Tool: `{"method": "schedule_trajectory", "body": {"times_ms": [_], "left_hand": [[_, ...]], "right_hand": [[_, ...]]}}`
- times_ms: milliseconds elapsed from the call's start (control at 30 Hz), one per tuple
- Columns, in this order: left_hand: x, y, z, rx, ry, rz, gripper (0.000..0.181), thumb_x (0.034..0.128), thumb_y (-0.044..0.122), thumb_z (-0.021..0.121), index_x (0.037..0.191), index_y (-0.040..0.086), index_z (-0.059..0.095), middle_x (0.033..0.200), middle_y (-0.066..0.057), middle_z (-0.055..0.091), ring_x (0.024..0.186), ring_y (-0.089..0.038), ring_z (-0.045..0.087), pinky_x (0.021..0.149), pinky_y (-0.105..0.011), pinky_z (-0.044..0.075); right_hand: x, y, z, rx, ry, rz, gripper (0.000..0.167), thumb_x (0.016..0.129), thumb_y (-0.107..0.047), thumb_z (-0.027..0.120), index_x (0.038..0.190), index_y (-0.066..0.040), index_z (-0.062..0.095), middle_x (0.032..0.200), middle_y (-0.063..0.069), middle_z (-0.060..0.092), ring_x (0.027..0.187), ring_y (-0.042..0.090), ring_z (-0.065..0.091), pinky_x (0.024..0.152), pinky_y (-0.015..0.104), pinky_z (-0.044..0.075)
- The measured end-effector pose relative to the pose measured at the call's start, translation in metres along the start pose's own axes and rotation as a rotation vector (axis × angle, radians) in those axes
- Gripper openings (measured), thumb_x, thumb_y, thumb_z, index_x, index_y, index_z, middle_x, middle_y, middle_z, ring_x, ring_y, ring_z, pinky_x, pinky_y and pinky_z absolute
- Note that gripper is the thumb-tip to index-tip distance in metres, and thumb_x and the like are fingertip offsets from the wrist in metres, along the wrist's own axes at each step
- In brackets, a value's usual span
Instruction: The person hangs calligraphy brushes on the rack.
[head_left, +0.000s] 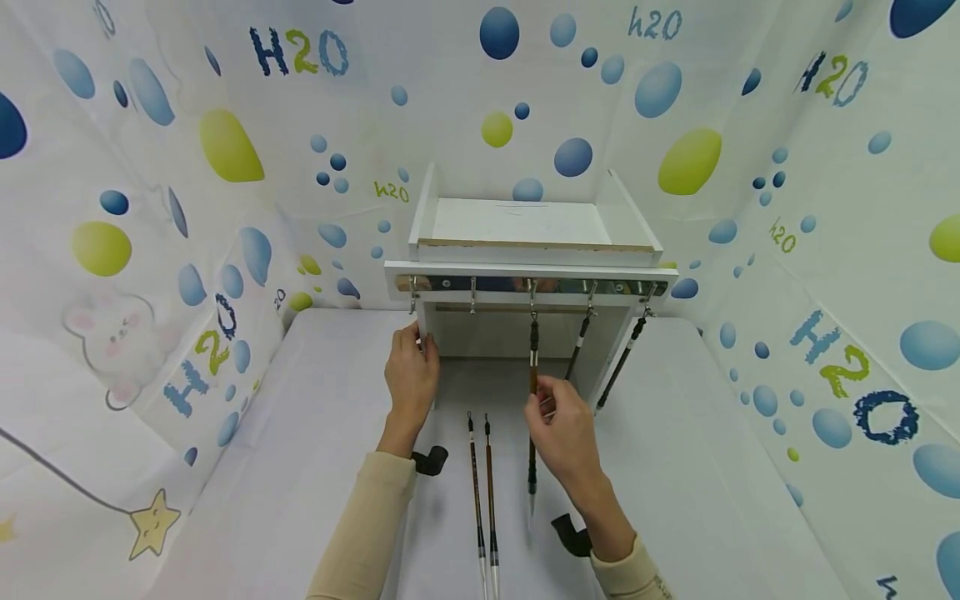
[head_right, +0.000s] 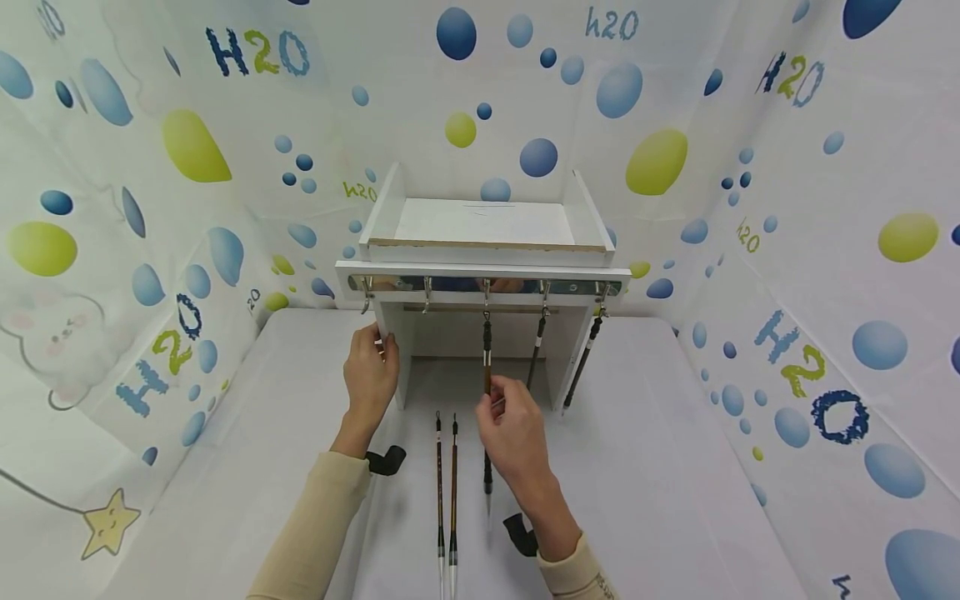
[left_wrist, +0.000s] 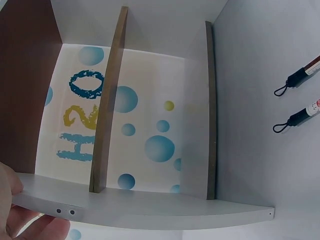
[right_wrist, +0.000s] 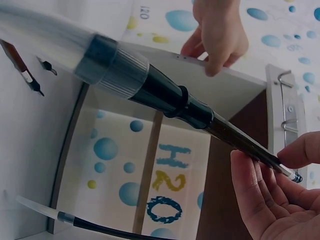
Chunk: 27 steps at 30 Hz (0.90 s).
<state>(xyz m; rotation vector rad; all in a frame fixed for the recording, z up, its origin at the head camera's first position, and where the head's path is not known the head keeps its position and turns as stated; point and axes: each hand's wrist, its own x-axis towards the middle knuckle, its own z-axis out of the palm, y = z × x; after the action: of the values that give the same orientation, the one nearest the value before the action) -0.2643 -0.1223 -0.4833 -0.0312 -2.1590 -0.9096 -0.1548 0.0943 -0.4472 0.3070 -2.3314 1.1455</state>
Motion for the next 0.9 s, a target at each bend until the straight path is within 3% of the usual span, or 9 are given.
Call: {"method": "schedule_trajectory", "body": {"times_ms": [400,900], "left_hand": [[0.0002,0.0001,-0.0005,-0.008,-0.017,-0.019,0.027,0.0984,0.011,0.059,0.118,-0.007,0.062,0.105,-0.024,0.065,0.083,-0.036,0.070,0.063,-0.050,0.056],[0.0003,0.0004,-0.0010,0.000,0.007,0.004,0.027,0.0975,0.009,0.060,0.118,-0.008,0.063,0.102,-0.024,0.065,0.079,-0.036,0.069,0.060,-0.050,0.055]], "right_hand": [[0.0034,0.0024,-0.0001,-0.002,0.000,0.009,0.021,0.090,-0.002,0.063,0.111,0.001,0.067,0.091,0.010,0.066,0.073,0.012,0.063,0.061,0.023,0.056],[0.0068,0.0079,0.0054,-0.003,-0.009,0.007,0.022,0.090,-0.002,0.063,0.111,0.003,0.066,0.091,0.011,0.067,0.073,0.015,0.065,0.061,0.024,0.057]]}}
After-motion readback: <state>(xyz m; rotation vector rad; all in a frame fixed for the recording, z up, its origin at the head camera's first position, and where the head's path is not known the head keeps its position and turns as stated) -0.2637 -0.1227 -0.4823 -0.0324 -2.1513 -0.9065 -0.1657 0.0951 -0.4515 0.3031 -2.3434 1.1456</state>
